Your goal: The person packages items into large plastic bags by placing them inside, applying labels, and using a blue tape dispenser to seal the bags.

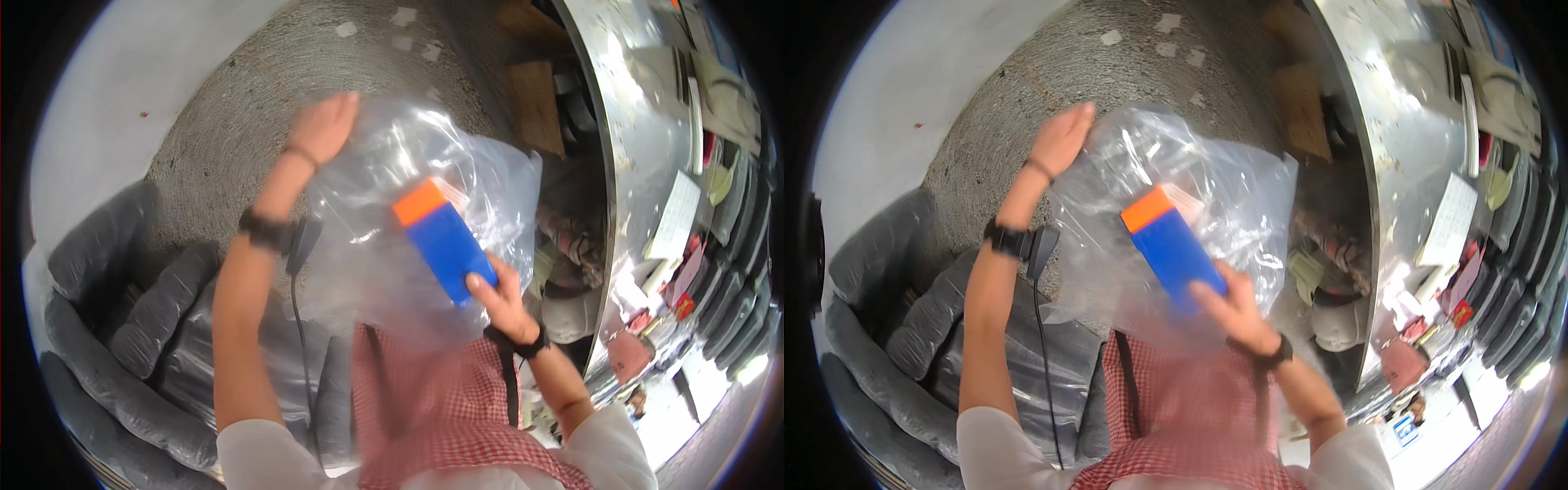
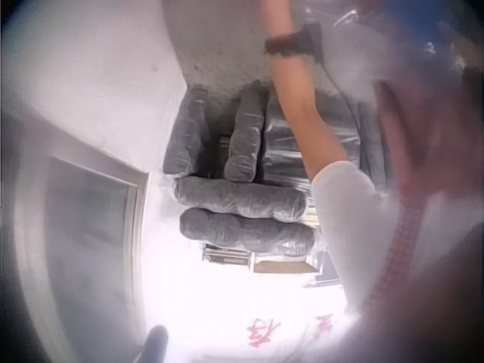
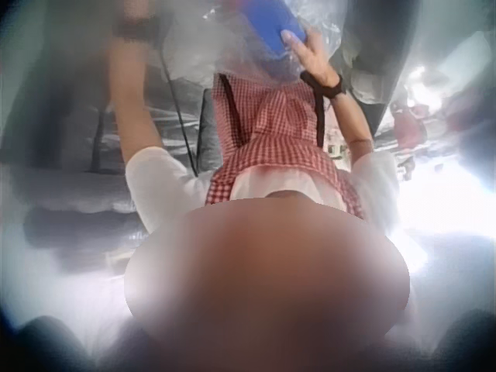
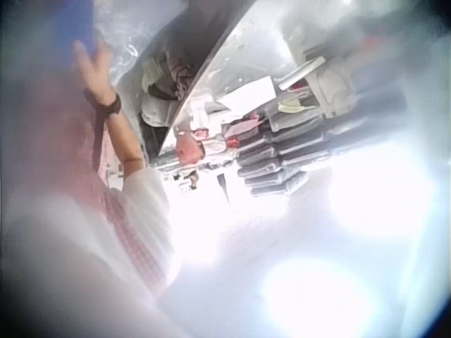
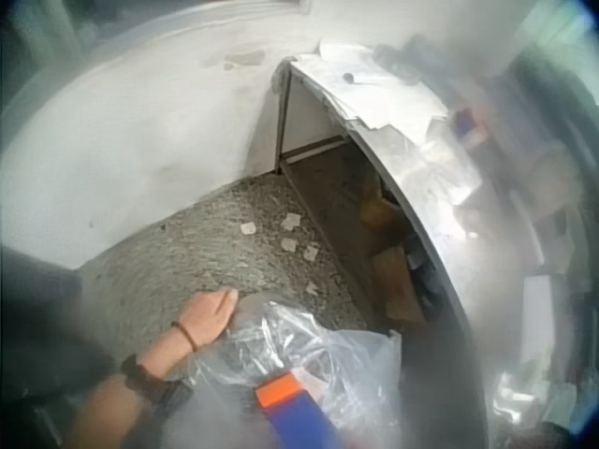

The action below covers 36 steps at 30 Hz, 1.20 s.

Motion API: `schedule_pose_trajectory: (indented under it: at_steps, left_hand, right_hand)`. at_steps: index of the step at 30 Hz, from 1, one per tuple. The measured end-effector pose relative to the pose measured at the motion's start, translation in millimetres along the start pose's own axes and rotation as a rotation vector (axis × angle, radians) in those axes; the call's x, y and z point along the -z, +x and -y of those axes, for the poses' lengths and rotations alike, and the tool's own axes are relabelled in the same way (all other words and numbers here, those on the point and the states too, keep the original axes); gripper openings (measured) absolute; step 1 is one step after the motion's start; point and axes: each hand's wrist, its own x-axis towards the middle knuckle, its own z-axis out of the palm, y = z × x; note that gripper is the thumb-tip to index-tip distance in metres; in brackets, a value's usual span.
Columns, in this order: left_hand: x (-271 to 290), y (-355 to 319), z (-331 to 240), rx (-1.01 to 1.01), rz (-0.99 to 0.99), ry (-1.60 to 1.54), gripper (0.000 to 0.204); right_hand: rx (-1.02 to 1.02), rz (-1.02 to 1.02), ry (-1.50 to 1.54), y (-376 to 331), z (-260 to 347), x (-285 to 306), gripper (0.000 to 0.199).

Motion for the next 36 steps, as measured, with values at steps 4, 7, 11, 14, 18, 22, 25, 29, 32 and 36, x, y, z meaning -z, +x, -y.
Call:
schedule_pose_trajectory:
  at_steps: [4, 7, 11, 14, 18, 22, 25, 29, 32, 36]
  left_hand:
    - [-15.6, -136.2, -86.3, -0.796, -0.360, 0.156, 0.026]
    - [-110.9, -218.9, -86.0, -1.105, 0.113, 0.175, 0.015]
    - [-147.9, -174.9, -101.6, -0.519, 0.088, 0.005, 0.039]
    - [-170.1, -139.1, -37.8, -0.658, -0.073, 0.407, 0.054]
    - [-183.2, -152.6, -62.3, -0.576, 0.097, 0.130, 0.046]
    - [-194.9, -159.7, -66.8, -0.704, -0.213, 0.989, 0.037]
    - [-196.2, -166.4, -62.0, -0.753, -0.198, 0.985, 0.038]
    - [-215.8, -172.2, -64.8, -0.817, -0.241, 1.030, 0.039]
    - [-228.5, -169.0, -72.9, -0.763, -0.207, 1.042, 0.040]
    - [-214.9, -152.9, -53.0, -0.715, -0.242, 0.964, 0.043]
  right_hand:
    - [-0.046, -0.004, 0.011, 14.1, 26.8, 11.1, 0.031]
    - [-0.072, 0.037, 0.063, 18.0, 29.2, 14.9, 0.034]
    - [0.215, -0.021, -0.020, 6.4, 23.0, 8.6, 0.035]
    - [0.339, 0.023, -0.069, -14.5, 13.1, 9.5, 0.040]
    - [0.331, 0.022, -0.139, -95.1, -27.0, 39.1, 0.048]
    - [0.565, -0.128, -0.299, -229.4, -173.5, 104.1, 0.033]
    - [0.331, -0.236, -0.422, -335.4, -295.2, 138.8, 0.035]
    - [0.064, -0.408, -0.577, -339.5, -381.7, 118.0, 0.043]
    - [-0.090, -0.477, -0.782, -263.3, -414.1, 108.3, 0.041]
    - [-0.400, -0.655, -0.806, -223.5, -425.0, 95.6, 0.038]
